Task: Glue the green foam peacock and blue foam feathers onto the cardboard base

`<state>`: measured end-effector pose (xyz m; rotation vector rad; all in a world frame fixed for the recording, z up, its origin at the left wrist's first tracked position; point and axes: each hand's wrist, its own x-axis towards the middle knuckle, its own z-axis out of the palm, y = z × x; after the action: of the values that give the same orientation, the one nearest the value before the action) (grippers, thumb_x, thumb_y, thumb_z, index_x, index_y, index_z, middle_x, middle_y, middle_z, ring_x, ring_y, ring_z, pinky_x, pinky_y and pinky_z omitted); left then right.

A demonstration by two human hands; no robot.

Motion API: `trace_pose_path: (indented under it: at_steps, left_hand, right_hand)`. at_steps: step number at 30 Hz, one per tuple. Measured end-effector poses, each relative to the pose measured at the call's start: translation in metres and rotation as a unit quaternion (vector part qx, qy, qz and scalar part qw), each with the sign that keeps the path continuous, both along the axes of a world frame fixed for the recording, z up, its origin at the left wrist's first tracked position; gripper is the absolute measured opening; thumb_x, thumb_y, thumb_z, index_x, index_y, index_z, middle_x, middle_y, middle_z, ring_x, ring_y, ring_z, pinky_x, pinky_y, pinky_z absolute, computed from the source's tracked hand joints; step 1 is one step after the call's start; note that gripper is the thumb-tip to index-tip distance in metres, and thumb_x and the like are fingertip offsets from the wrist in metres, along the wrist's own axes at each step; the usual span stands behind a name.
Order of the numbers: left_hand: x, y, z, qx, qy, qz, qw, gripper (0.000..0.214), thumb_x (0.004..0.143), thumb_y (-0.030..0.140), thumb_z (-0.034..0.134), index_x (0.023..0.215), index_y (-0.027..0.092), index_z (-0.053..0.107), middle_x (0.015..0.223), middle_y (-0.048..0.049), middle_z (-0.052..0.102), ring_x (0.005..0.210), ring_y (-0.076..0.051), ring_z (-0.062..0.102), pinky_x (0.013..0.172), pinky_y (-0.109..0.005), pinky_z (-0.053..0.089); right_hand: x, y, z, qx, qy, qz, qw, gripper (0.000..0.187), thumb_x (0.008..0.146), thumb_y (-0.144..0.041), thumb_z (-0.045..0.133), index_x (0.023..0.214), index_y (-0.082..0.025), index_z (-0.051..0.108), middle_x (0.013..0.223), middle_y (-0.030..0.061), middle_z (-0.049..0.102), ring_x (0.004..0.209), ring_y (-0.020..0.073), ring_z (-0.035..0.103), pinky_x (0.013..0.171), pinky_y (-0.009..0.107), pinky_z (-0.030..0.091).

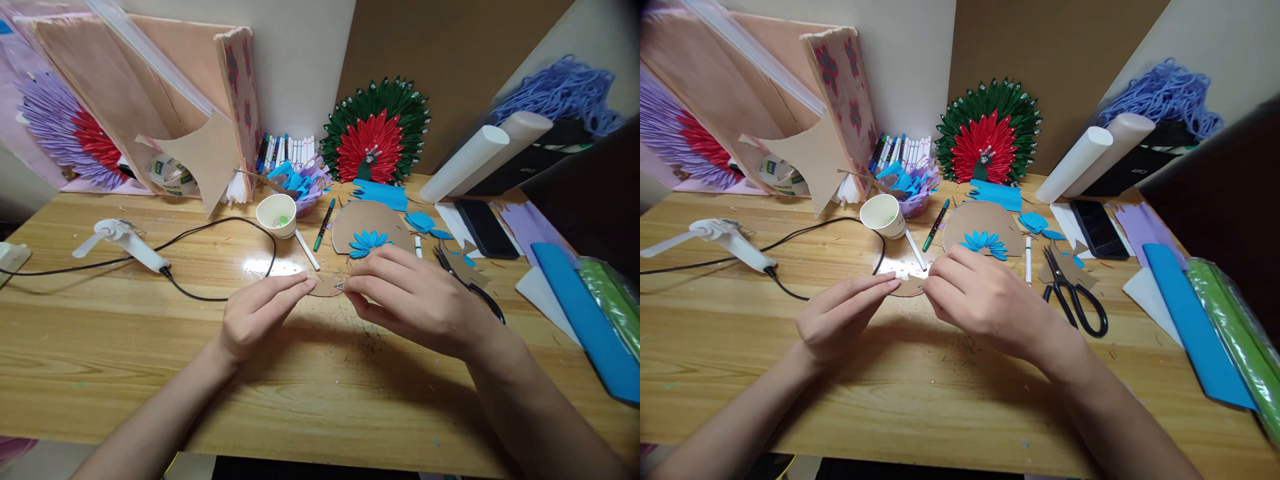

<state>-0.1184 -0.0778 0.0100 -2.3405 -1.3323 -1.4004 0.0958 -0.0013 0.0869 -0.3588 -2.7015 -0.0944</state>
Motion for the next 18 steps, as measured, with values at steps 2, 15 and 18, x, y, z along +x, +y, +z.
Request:
trace_pose_path:
  at_steps: [2, 15, 18]
  left_hand:
    - [0.000, 0.000, -0.001, 0.002, 0.000, 0.001, 1.000, 0.040, 0.078, 0.002, 0.059, 0.114, 0.019, 0.061, 0.109, -0.0046, 0.067, 0.094, -0.013, 0.064, 0.080, -0.022, 0.054]
    - [0.009, 0.004, 0.006, -0.081, -0.125, 0.012, 0.989, 0.028, 0.076, 0.007, 0.063, 0.100, 0.021, 0.067, 0.091, -0.0027, 0.072, 0.079, -0.012, 0.067, 0.072, -0.023, 0.056]
    - [0.015, 0.007, 0.009, -0.234, -0.308, 0.045, 0.921, 0.011, 0.076, 0.017, 0.065, 0.087, 0.016, 0.068, 0.078, -0.0029, 0.072, 0.068, -0.014, 0.069, 0.063, -0.023, 0.058]
  right_hand:
    - [-0.001, 0.000, 0.000, 0.000, 0.000, 0.000, 1.000, 0.015, 0.085, -0.010, 0.049, 0.076, -0.014, 0.061, 0.073, 0.0064, 0.062, 0.070, 0.0160, 0.052, 0.063, 0.031, 0.044]
    - [-0.001, 0.001, 0.004, -0.065, 0.080, -0.058, 0.993, 0.010, 0.083, -0.017, 0.052, 0.091, -0.017, 0.059, 0.085, 0.0078, 0.063, 0.081, 0.0196, 0.057, 0.071, 0.034, 0.046]
    - [-0.002, 0.006, 0.001, -0.124, 0.140, -0.154, 0.970, 0.011, 0.083, -0.018, 0.053, 0.093, -0.018, 0.059, 0.086, 0.0069, 0.063, 0.082, 0.0192, 0.058, 0.072, 0.033, 0.046]
